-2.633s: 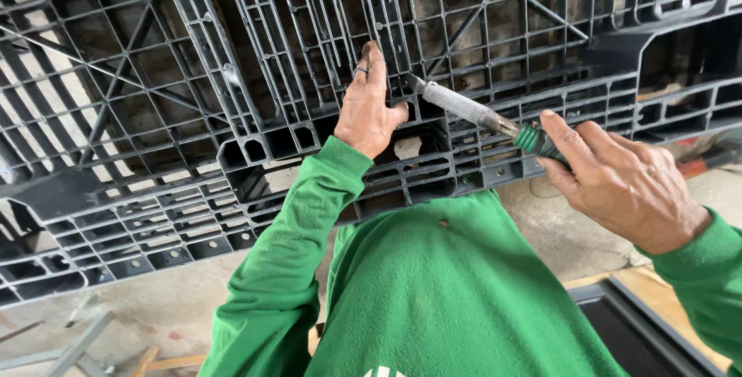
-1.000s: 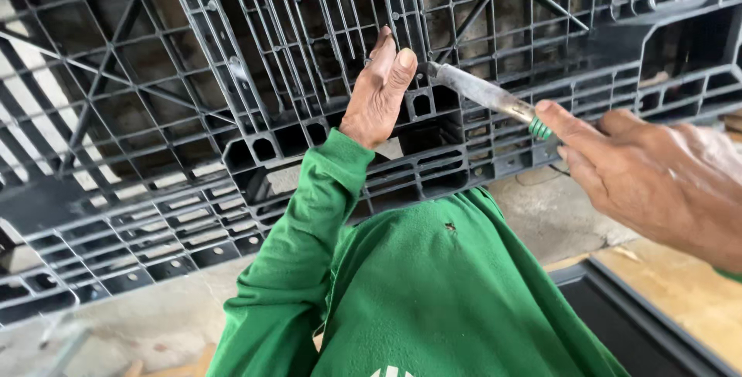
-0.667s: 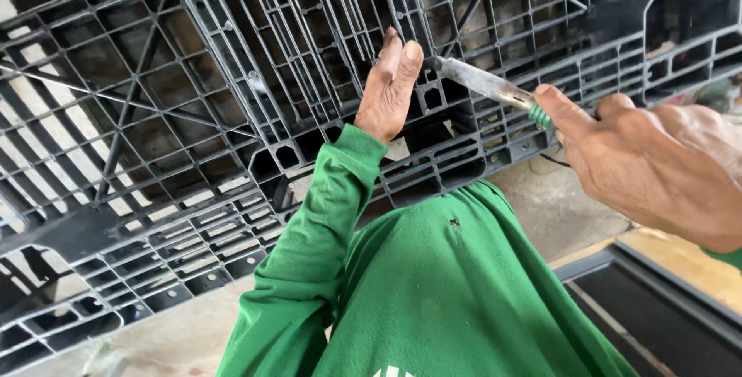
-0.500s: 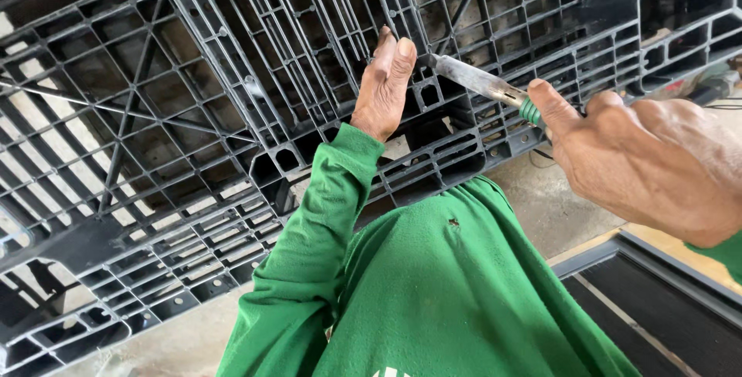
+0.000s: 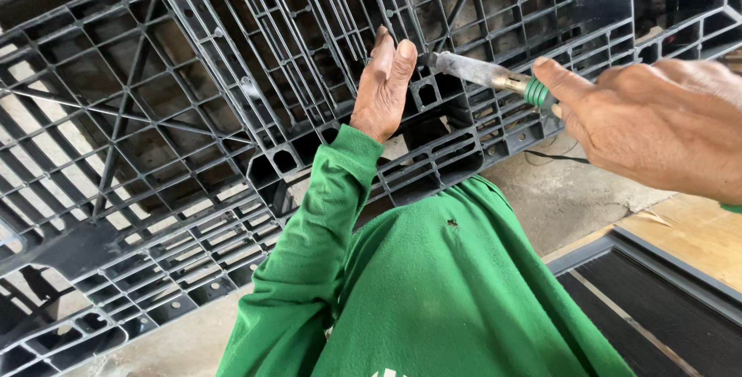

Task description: The person uses a soldering iron to weld seams on a black plastic crate. They hold the crate with one hand and apply the hot tip along the grid lines, then occasionally press the softened plastic with fingers to smooth the weld.

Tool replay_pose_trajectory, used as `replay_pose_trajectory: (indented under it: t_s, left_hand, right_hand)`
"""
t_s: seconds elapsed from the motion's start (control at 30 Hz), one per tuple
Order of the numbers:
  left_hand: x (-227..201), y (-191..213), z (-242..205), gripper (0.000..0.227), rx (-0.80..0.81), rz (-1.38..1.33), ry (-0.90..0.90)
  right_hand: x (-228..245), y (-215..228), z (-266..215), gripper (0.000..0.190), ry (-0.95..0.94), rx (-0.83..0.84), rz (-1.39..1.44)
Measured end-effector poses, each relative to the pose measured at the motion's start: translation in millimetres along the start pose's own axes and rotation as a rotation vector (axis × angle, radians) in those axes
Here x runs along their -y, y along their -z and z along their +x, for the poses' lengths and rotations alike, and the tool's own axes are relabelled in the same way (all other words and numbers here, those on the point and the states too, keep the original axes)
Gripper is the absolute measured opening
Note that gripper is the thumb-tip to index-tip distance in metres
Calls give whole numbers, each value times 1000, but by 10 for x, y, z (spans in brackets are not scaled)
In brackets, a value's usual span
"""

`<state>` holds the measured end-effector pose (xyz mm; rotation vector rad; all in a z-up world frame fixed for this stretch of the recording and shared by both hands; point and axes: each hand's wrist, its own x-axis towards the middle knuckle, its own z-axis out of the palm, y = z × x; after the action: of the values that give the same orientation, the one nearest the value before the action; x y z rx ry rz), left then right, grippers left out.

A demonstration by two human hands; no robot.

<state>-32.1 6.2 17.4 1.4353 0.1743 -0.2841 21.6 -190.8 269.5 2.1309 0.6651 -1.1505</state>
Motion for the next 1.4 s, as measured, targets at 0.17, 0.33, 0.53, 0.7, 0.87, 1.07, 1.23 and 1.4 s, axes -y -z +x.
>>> replay_pose_trajectory:
  t_s: [0.17,0.33,0.53,0.7,0.87,1.07,1.23,1.4]
  left_hand:
    - [-32,-2,14,122,4,9,24]
    - [-26,-2,5,120,-2,28,5]
    - [-29,-17,-17,119,-18,-26,36]
    - [12,-78,15,113,-72,-130,34]
    - [49,-145,8,108,-112,-163,33]
    - [-52,-191,27,98,-148,-54,-11]
    - [-201,-251,8,86,-178,-81,-73]
    - [-257,-253,30,65,-180,9,-136]
  right_hand:
    - [46,184,-35,61,-26,88,-159]
    - [-2,254,-22,61,-11,87,-119]
    - [-148,219,48,64,36,69,-152]
    - [-299,234,119,62,93,-80,-87]
    - [-446,215,240,61,82,30,-119]
    - [-677,212,348,62,135,69,-136]
    - [-919,33,492,59,177,56,-96]
    - [-1159,-525,610,57,270,-233,295]
